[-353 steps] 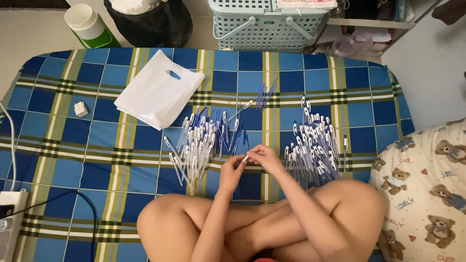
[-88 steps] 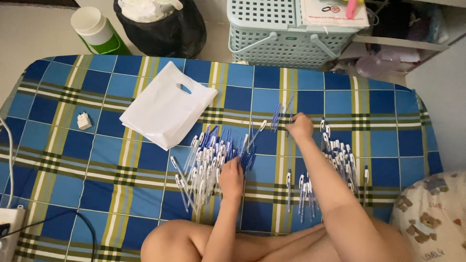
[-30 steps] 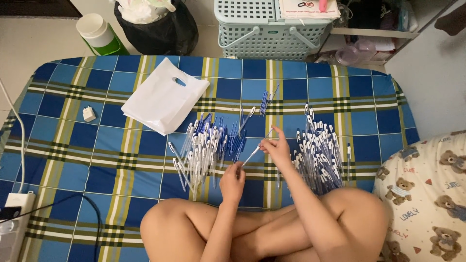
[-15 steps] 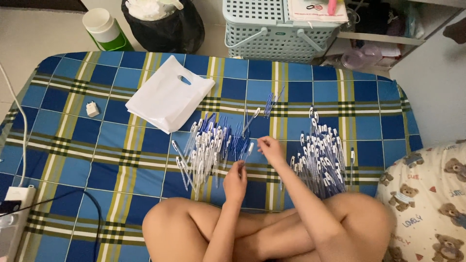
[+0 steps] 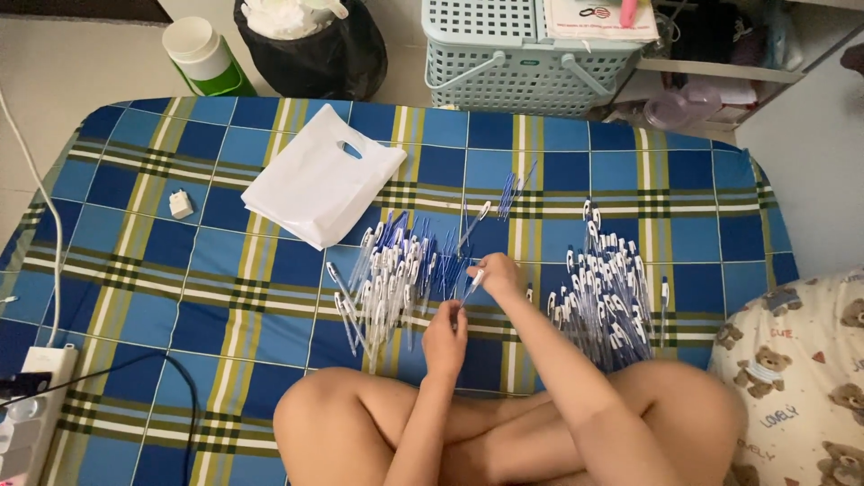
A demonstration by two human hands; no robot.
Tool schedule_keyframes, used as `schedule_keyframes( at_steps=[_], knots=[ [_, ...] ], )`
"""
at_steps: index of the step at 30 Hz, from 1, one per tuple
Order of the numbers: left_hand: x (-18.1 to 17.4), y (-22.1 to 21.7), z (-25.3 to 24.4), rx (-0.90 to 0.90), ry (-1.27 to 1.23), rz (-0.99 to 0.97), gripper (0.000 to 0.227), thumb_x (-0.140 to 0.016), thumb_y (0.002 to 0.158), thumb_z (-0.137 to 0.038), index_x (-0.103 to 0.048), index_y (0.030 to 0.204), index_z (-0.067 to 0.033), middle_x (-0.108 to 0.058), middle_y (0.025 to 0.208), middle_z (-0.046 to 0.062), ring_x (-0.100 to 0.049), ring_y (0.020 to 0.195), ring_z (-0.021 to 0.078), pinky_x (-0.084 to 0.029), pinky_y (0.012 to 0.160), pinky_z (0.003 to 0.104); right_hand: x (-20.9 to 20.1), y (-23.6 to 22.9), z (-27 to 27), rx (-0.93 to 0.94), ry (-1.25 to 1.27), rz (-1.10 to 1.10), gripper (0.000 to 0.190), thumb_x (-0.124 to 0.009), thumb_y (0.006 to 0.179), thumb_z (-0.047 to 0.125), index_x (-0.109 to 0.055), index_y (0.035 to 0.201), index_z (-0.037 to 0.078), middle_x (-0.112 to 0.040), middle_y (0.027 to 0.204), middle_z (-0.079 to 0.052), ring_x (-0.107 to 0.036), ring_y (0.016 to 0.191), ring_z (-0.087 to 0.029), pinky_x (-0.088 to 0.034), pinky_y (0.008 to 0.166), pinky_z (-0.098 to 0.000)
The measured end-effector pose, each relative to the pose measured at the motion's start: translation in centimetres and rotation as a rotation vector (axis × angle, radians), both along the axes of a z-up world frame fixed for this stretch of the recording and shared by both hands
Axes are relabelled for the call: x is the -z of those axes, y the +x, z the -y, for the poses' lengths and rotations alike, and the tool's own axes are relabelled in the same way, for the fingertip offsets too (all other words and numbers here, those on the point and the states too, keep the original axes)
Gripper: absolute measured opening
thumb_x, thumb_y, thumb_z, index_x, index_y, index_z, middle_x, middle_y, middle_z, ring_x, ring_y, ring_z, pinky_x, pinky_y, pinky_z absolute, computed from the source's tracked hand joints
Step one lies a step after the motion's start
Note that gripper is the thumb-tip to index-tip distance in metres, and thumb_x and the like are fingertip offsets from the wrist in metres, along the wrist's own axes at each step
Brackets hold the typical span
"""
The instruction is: Assembling pens by manually inserting ink refills into barrels and attaching caps.
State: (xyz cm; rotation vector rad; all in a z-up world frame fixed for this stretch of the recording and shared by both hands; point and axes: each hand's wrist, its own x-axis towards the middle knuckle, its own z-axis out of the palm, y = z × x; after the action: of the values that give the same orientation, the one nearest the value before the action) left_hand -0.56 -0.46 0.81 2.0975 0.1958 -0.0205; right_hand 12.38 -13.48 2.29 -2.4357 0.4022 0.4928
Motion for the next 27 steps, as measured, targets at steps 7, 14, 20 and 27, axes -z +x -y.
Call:
schedule_keyframes(
  at_steps=[7,14,20,27],
  knots=[
    [-0.6,-0.6,0.0,0.007,0.01,0.016,0.019,-0.055,0.107,-0.017,-0.065,0.118,-0.0054,-0.077,0.102,0.02,-0.077,0.092,0.0379,-0.064,0.074,0.052,0.9,-0.4,-0.5,-0.049,-0.08,0.053,0.038,-0.075,0.077,0.045,-0.081,0.096,0.012,-0.077,0.095,-0.022,-0.071,0.107,-0.044,-0.055,0.094,-0.0525],
    [-1.3,-0.9,-0.2,0.0,0.001,0.001,0.019,-0.055,0.106,-0.015,-0.065,0.119,-0.0052,-0.077,0.105,0.02,-0.077,0.094,0.0375,-0.064,0.077,0.051,3.8,0.0,-0.3,-0.094,-0.102,0.042,0.025,-0.075,0.073,0.033,-0.082,0.091,0.018,-0.076,0.093,-0.019,-0.074,0.098,-0.042,-0.059,0.086,-0.0534],
    [-0.5,-0.7,-0.1,0.023,0.027,-0.007,0.021,-0.056,0.107,-0.016,-0.064,0.121,-0.0033,-0.077,0.107,0.022,-0.077,0.097,0.0395,-0.064,0.079,0.053,0.3,-1.7,4.1,0.067,0.406,0.117,0.038,-0.071,0.082,0.003,-0.069,0.12,0.005,-0.074,0.083,-0.012,-0.074,0.073,-0.022,-0.063,0.074,-0.0329],
    [-0.4,-1.1,0.3,0.074,0.028,0.017,0.019,-0.054,0.108,-0.015,-0.063,0.122,-0.0045,-0.076,0.109,0.022,-0.076,0.1,0.0388,-0.064,0.079,0.055,-2.5,-3.9,7.6,0.328,0.872,0.253,0.034,-0.07,0.094,0.009,-0.065,0.123,-0.008,-0.07,0.102,-0.023,-0.074,0.086,-0.028,-0.065,0.08,-0.0378]
  ],
)
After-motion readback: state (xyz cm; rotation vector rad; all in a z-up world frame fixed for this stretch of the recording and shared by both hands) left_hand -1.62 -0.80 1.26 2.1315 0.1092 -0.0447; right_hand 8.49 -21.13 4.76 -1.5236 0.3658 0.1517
